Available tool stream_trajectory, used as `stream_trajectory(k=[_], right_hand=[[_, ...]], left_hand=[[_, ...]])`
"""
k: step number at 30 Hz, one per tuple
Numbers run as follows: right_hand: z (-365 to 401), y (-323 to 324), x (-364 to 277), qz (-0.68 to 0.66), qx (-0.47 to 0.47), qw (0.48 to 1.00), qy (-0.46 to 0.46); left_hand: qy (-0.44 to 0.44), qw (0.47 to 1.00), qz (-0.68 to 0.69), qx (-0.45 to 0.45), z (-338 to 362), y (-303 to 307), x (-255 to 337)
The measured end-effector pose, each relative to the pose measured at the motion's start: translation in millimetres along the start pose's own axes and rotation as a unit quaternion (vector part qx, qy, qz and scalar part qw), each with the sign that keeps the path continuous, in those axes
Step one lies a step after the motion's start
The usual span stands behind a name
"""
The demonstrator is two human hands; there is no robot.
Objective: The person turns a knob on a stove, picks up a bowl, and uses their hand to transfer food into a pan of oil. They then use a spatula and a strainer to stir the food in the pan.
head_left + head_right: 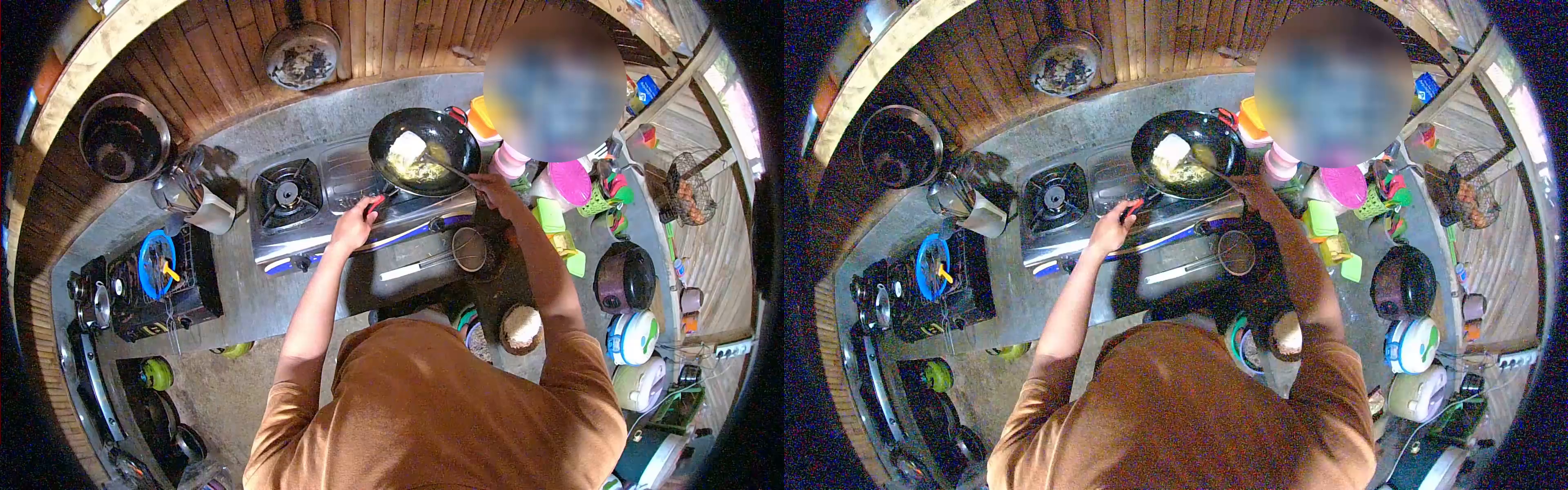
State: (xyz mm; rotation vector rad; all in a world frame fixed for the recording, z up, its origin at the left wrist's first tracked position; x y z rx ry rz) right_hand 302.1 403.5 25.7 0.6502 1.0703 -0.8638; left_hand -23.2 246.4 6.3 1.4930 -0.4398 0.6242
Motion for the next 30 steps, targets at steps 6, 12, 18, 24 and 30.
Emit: stream_trajectory(k=[6, 12, 18, 24, 30], right_hand=[[2, 15, -4, 0.434, 0.122, 0.833, 0.322], [9, 27, -10, 0.459, 0.217, 0.846, 0.164], [-19, 39, 34, 0.537, 0.102, 0.795, 0.264], [15, -6, -3, 0.178, -0.023, 0.978, 0.107], [-12, 15, -5, 0.328, 0.089, 0.928, 0.151]], left_hand=[[0.003, 1.000, -0.006, 0.001, 1, 0, 2], [-0.001, 1.000, 0.004, 0.005, 0, -1, -1], [0.007, 1.000, -0.005, -0.001, 2, 0, 1], [0.007, 1.000, -0.005, 0.003, 1, 0, 1], [0.008, 1.000, -0.005, 0.003, 1, 0, 2]])
Point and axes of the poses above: each hand's wrist, its own z-axis away from the middle knuckle, its own y-axis out of the back of the hand, x = y × z, the point moved 2 cm from there along -z, towards the middle knuckle, and after that the axes turned 9 degrees about -z, right-handed, at the moved point
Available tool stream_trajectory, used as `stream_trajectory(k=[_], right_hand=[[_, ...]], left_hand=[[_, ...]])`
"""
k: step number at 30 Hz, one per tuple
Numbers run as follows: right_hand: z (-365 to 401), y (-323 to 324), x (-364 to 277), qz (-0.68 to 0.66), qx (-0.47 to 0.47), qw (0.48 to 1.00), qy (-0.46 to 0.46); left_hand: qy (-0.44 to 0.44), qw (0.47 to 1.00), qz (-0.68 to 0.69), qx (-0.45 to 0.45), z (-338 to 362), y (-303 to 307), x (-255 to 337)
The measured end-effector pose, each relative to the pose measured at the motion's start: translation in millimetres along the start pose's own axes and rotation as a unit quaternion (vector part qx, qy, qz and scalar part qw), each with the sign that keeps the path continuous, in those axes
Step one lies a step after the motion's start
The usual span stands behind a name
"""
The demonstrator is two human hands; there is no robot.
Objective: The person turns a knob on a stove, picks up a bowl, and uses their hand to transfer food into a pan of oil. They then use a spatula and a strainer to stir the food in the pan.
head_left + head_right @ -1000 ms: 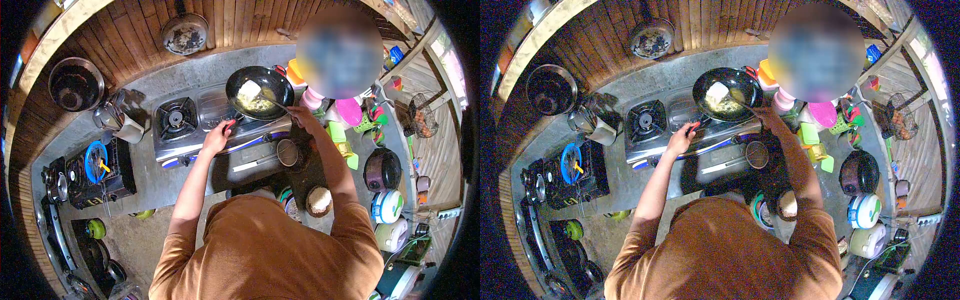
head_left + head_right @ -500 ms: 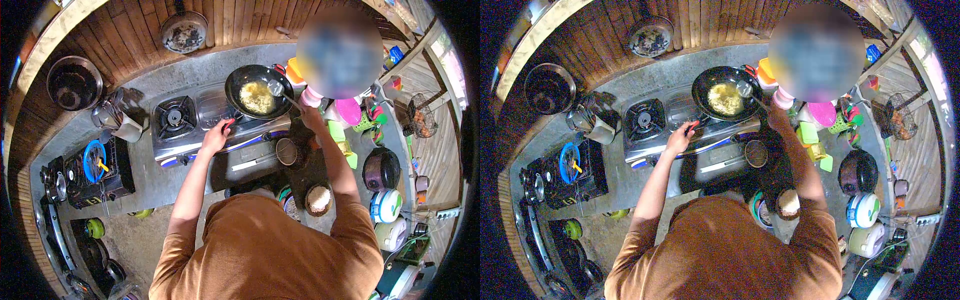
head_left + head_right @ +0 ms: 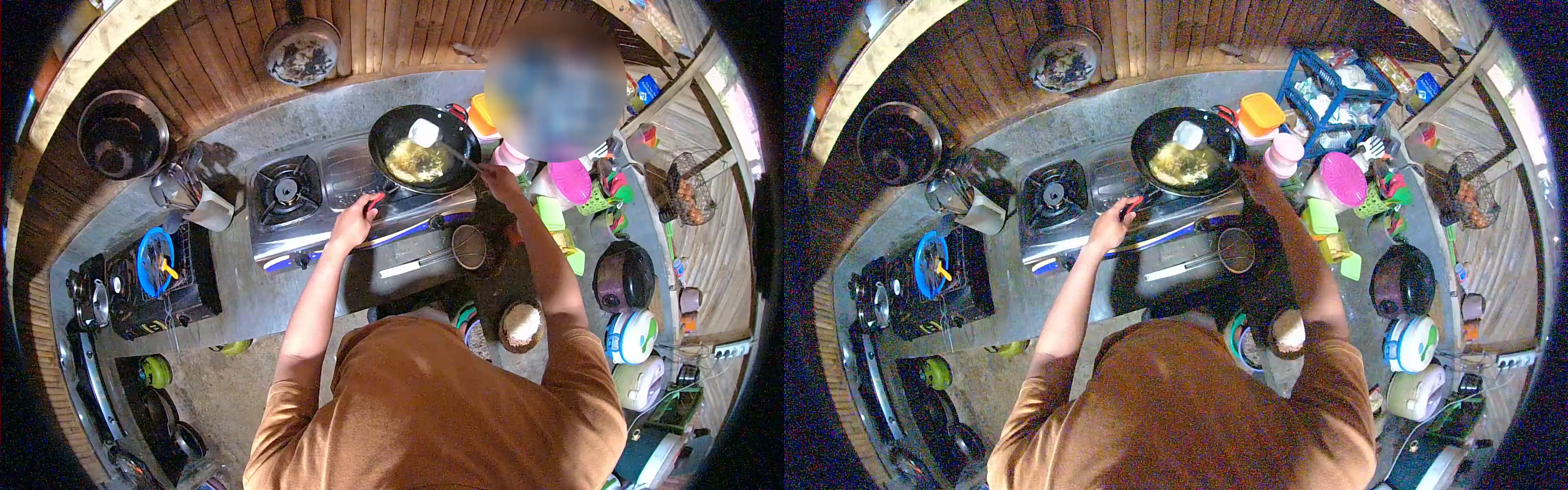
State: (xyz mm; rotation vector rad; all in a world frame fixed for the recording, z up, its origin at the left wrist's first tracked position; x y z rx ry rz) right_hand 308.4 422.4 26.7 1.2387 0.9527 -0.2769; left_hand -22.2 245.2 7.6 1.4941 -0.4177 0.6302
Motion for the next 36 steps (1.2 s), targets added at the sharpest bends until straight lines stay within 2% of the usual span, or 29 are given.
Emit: stream_trajectory(k=[2, 6, 9, 11, 12, 13, 14, 15, 17, 21, 23, 24, 26, 30, 32, 36], right_hand=[[-11, 4, 15, 0.135, 0.111, 0.983, 0.057], [-22, 8, 4, 0.184, 0.108, 0.977, -0.008], [-33, -1, 19, 0.227, 0.083, 0.970, 0.040], [-53, -17, 57, 0.233, 0.038, 0.959, 0.160], [-52, -17, 52, 0.232, 0.037, 0.959, 0.160], [-49, -18, 43, 0.102, -0.018, 0.993, 0.060], [-45, -19, 33, -0.030, -0.073, 0.996, -0.042], [-37, -17, 15, -0.030, -0.076, 0.996, -0.041], [-19, -15, -11, -0.181, -0.098, 0.969, -0.134], [-5, -9, -16, -0.266, -0.105, 0.948, -0.143], [2, 1, -21, -0.165, -0.081, 0.977, -0.104], [2, 4, -17, -0.165, -0.081, 0.977, -0.105], [4, 13, -12, 0.002, -0.054, 0.998, 0.021], [12, 28, -2, 0.065, -0.017, 0.998, 0.008], [19, 36, -9, 0.180, 0.035, 0.983, 0.003], [28, 39, -17, 0.208, 0.037, 0.977, -0.008]], left_hand=[[0.002, 1.000, 0.000, -0.004, 0, 0, 0], [0.001, 1.000, 0.001, -0.001, -1, 0, -1], [0.012, 1.000, 0.000, -0.013, 1, 4, 4], [0.021, 1.000, 0.000, -0.020, 1, 4, 5], [0.018, 1.000, 0.001, -0.018, 0, 3, 3], [0.015, 1.000, 0.001, -0.016, -1, 1, 1], [0.017, 1.000, 0.002, -0.015, -2, 0, -1], [0.009, 1.000, 0.003, -0.011, -3, -1, -3], [0.001, 1.000, 0.006, -0.007, -1, -2, -2], [-0.011, 1.000, 0.001, 0.016, 1, 2, 4], [-0.009, 1.000, 0.000, 0.015, 0, 2, 2], [-0.001, 1.000, -0.004, 0.002, -1, 1, 1], [0.006, 1.000, -0.007, -0.012, -1, 0, 0], [-0.001, 1.000, 0.002, -0.007, 1, 1, 1], [-0.009, 1.000, 0.006, 0.000, 2, 4, 4], [-0.004, 1.000, 0.002, -0.005, 2, 3, 4]])
Point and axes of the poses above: each hand's wrist, its own z-axis away from the middle knuckle, its own y-axis out of the back of the hand, x = y × z, the point moved 2 cm from there along -z, towards the middle knuckle, and after that the axes turned 9 degrees about -z, right-handed, at the moved point
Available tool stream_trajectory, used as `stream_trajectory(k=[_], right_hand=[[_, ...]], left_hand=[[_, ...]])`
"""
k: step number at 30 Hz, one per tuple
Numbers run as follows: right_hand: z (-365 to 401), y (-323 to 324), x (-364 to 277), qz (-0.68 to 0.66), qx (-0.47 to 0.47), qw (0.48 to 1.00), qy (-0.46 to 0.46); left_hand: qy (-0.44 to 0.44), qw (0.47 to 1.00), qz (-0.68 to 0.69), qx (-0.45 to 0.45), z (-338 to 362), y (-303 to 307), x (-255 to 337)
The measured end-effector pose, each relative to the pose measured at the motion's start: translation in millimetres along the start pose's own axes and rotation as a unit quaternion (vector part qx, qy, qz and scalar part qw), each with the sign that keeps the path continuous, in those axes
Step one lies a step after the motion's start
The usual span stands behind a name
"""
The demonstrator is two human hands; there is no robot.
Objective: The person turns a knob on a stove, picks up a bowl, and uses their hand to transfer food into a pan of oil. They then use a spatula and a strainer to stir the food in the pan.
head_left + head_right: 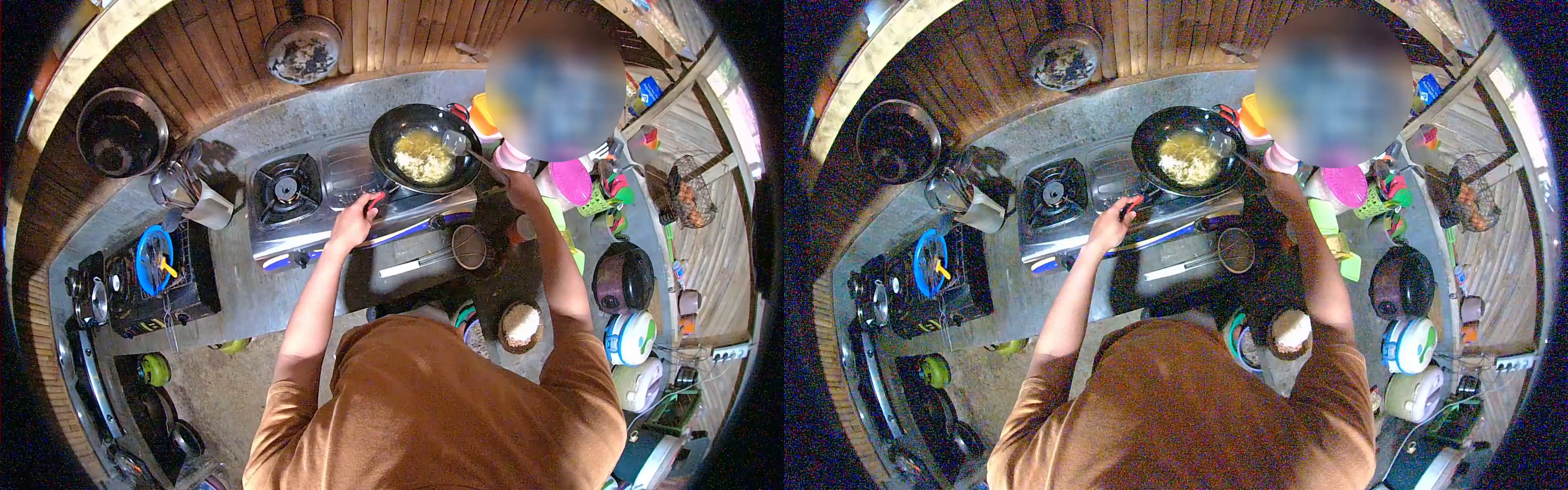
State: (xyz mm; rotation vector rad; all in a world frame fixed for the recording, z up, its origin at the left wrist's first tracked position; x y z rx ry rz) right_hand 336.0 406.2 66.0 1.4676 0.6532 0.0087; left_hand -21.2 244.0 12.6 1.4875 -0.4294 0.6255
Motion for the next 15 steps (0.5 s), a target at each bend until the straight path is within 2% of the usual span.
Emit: stream_trajectory(k=[2, 3, 5, 6, 7, 8, 9, 11, 12, 14, 15], right_hand=[[-2, -8, 10, 0.029, -0.020, 0.996, 0.081], [-2, -16, 16, 0.028, -0.021, 0.996, 0.081], [1, -32, 28, -0.129, 0.001, 0.986, 0.107], [3, -30, 23, -0.129, 0.001, 0.986, 0.107], [5, -28, 14, -0.214, -0.089, 0.973, 0.002], [8, -30, 7, -0.294, -0.177, 0.934, -0.102], [10, -35, 7, -0.294, -0.177, 0.934, -0.102], [14, -47, 9, -0.460, -0.145, 0.867, -0.128], [13, -42, 0, -0.460, -0.145, 0.866, -0.128], [9, -22, -26, -0.330, -0.104, 0.938, -0.029], [-1, -31, -11, -0.330, -0.104, 0.938, -0.029]], left_hand=[[-0.013, 1.000, 0.001, 0.012, -1, -2, -3], [-0.003, 1.000, -0.001, 0.003, -1, -1, -1], [0.006, 1.000, -0.004, -0.007, 0, -1, 0], [-0.008, 1.000, 0.002, 0.013, 0, -2, 0], [-0.022, 0.999, 0.008, 0.033, 0, -2, -1], [-0.022, 0.999, 0.007, 0.034, -1, -3, -2], [-0.018, 0.999, 0.007, 0.030, -1, -3, -3], [-0.013, 1.000, 0.007, 0.026, -2, -5, -4], [-0.009, 1.000, 0.007, 0.025, -3, -5, -5], [-0.006, 1.000, 0.007, 0.024, -3, -5, -5], [-0.006, 1.000, 0.003, 0.027, -2, -5, -5]])
Point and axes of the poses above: each hand's wrist, its own z-axis away from the middle knuckle, its own y-axis out of the back of the hand, x = y × z, the point moved 2 cm from there along -z, towards the middle knuckle, and after that the axes turned 9 degrees about -z, right-handed, at the moved point
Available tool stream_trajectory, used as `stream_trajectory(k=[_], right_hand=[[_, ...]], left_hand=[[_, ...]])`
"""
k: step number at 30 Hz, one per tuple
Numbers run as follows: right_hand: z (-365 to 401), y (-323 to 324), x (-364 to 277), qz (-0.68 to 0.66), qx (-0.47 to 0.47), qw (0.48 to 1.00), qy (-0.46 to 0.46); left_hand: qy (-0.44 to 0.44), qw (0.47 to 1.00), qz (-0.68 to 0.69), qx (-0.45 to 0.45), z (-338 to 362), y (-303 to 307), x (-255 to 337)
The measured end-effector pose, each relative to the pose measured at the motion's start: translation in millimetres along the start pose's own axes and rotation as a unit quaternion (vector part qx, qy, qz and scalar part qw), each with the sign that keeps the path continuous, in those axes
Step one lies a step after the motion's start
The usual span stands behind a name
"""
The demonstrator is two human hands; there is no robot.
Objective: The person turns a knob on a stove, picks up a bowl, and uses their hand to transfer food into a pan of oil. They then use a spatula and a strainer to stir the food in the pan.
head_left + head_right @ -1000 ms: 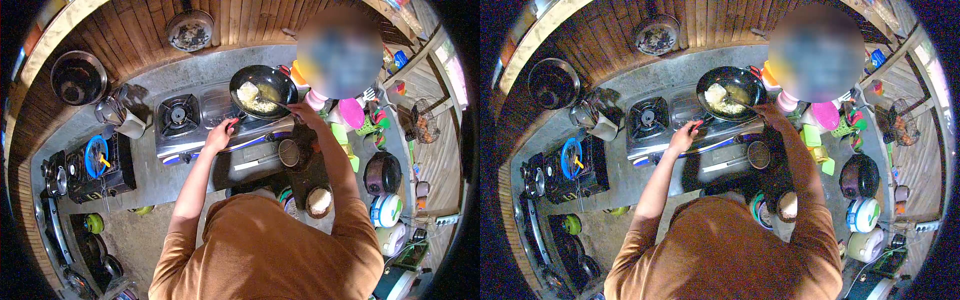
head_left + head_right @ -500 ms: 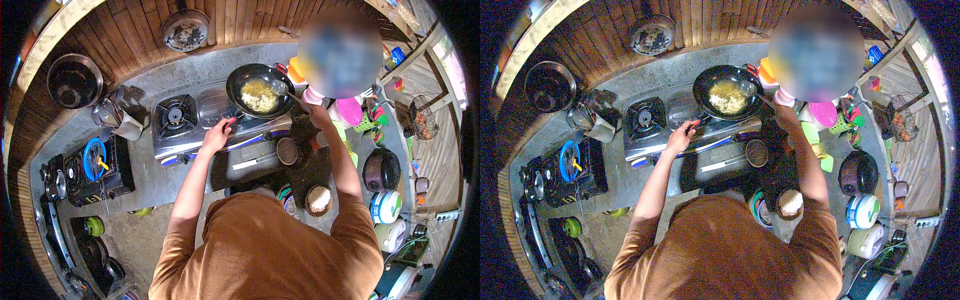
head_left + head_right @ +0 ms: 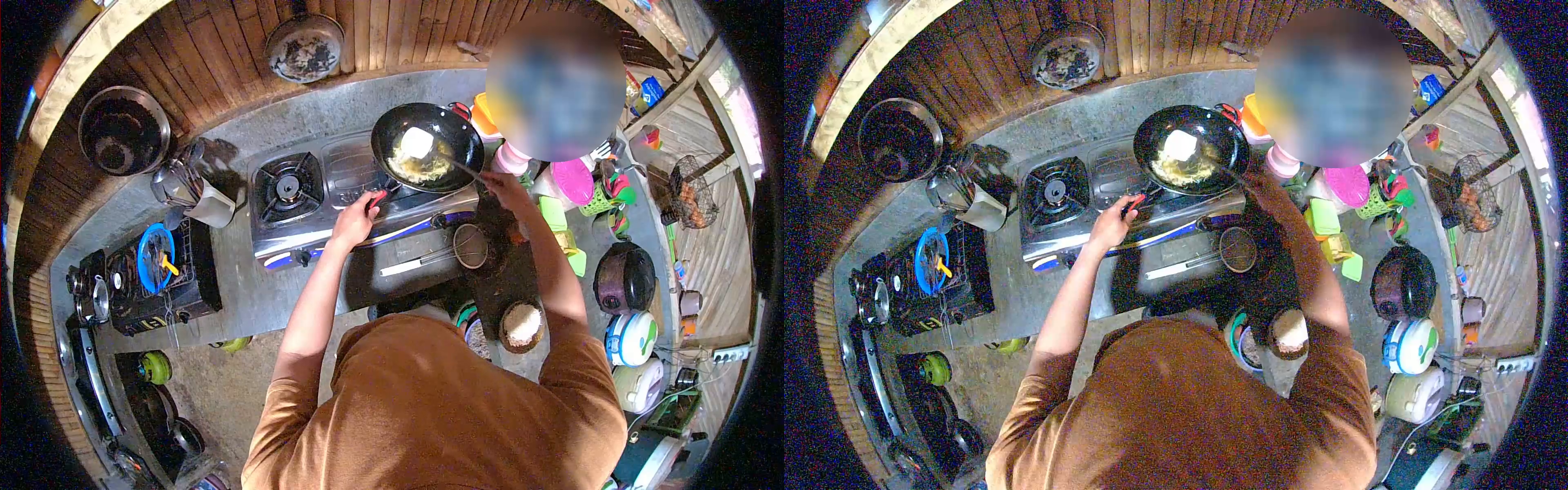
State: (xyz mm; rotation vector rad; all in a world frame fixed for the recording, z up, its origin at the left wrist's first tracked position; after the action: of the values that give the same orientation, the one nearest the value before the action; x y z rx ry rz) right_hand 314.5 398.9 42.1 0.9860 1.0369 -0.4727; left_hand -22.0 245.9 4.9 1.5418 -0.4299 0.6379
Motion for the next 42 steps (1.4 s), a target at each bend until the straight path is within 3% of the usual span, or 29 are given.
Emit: stream_trajectory(k=[2, 3, 5, 9, 11, 12, 14, 15, 16, 17, 20, 21, 23, 24, 26, 27, 29, 33, 35, 36, 38, 39, 41, 42], right_hand=[[-27, 10, 42, 0.188, 0.061, 0.968, 0.155], [-25, 9, 36, 0.187, 0.062, 0.968, 0.155], [-15, 8, 11, 0.262, 0.171, 0.937, 0.153], [-21, 6, 10, 0.309, 0.178, 0.933, 0.054], [-35, 0, 35, 0.461, 0.124, 0.858, 0.187], [-41, -1, 46, 0.461, 0.124, 0.859, 0.186], [-50, -4, 63, 0.203, 0.040, 0.972, 0.110], [-43, -5, 49, 0.203, 0.040, 0.972, 0.109], [-29, -10, 20, 0.039, -0.012, 0.999, -0.009], [-20, -15, 5, -0.126, -0.063, 0.982, -0.126], [-17, -17, 7, -0.155, -0.054, 0.979, -0.122], [-13, -16, 0, -0.155, -0.054, 0.979, -0.123], [-4, -11, -25, -0.067, -0.038, 0.997, -0.011], [-8, -8, -14, -0.067, -0.038, 0.997, -0.013], [-19, 6, 9, 0.201, 0.084, 0.962, 0.164], [-17, 8, 5, 0.201, 0.085, 0.962, 0.163], [-9, 14, -6, 0.290, 0.121, 0.949, 0.019], [-5, 22, 7, 0.403, 0.071, 0.911, -0.044], [-1, 21, 11, 0.413, 0.099, 0.904, 0.055], [-1, 22, 21, 0.413, 0.097, 0.904, 0.056], [-2, 22, 42, 0.306, 0.101, 0.927, 0.192], [-2, 22, 39, 0.306, 0.102, 0.927, 0.191], [-2, 16, 28, 0.185, -0.045, 0.979, -0.067], [4, 11, 14, 0.185, -0.045, 0.979, -0.067]], left_hand=[[-0.002, 1.000, -0.004, 0.002, -1, -1, 0], [-0.002, 1.000, -0.004, 0.004, -1, -2, -2], [-0.003, 1.000, -0.005, 0.004, -1, -2, -2], [-0.002, 1.000, -0.012, -0.011, 0, 2, 1], [0.003, 1.000, -0.014, -0.023, 0, 3, 3], [0.009, 1.000, -0.010, -0.026, 1, 4, 4], [0.014, 0.999, -0.007, -0.031, 0, 2, 2], [0.003, 1.000, -0.005, -0.021, -1, -2, -3], [-0.009, 1.000, -0.004, -0.011, -3, -4, -6], [-0.009, 1.000, -0.004, -0.011, -2, -3, -5], [-0.009, 1.000, 0.003, -0.008, 0, 1, 0], [-0.005, 1.000, 0.000, -0.009, 0, 1, 0], [-0.001, 1.000, -0.003, -0.010, 0, 2, 1], [0.003, 1.000, -0.004, -0.012, 1, 3, 3], [0.006, 1.000, -0.005, -0.014, 1, 4, 5], [0.008, 1.000, -0.008, -0.014, 2, 5, 6], [0.009, 1.000, -0.011, -0.014, 3, 6, 8], [0.017, 1.000, -0.017, -0.019, 2, 8, 10], [0.018, 0.999, -0.016, -0.022, 2, 5, 6], [0.001, 1.000, -0.011, -0.007, 2, 3, 4], [-0.015, 1.000, -0.007, 0.007, 2, 2, 2], [-0.017, 1.000, -0.010, 0.009, 2, 3, 3], [-0.021, 1.000, -0.013, 0.011, 2, 4, 6], [-0.008, 1.000, -0.012, -0.002, 3, 6, 8]])
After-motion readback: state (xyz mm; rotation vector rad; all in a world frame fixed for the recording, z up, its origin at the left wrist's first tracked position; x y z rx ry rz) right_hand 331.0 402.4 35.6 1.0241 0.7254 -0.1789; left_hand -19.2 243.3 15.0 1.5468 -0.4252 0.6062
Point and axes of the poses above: each hand's wrist, its own z-axis away from the middle knuckle, its own y-axis out of the back of the hand, x = y × z, the point moved 2 cm from there along -z, towards the middle knuckle, and after that the axes turned 9 degrees about -z, right-handed, at the moved point
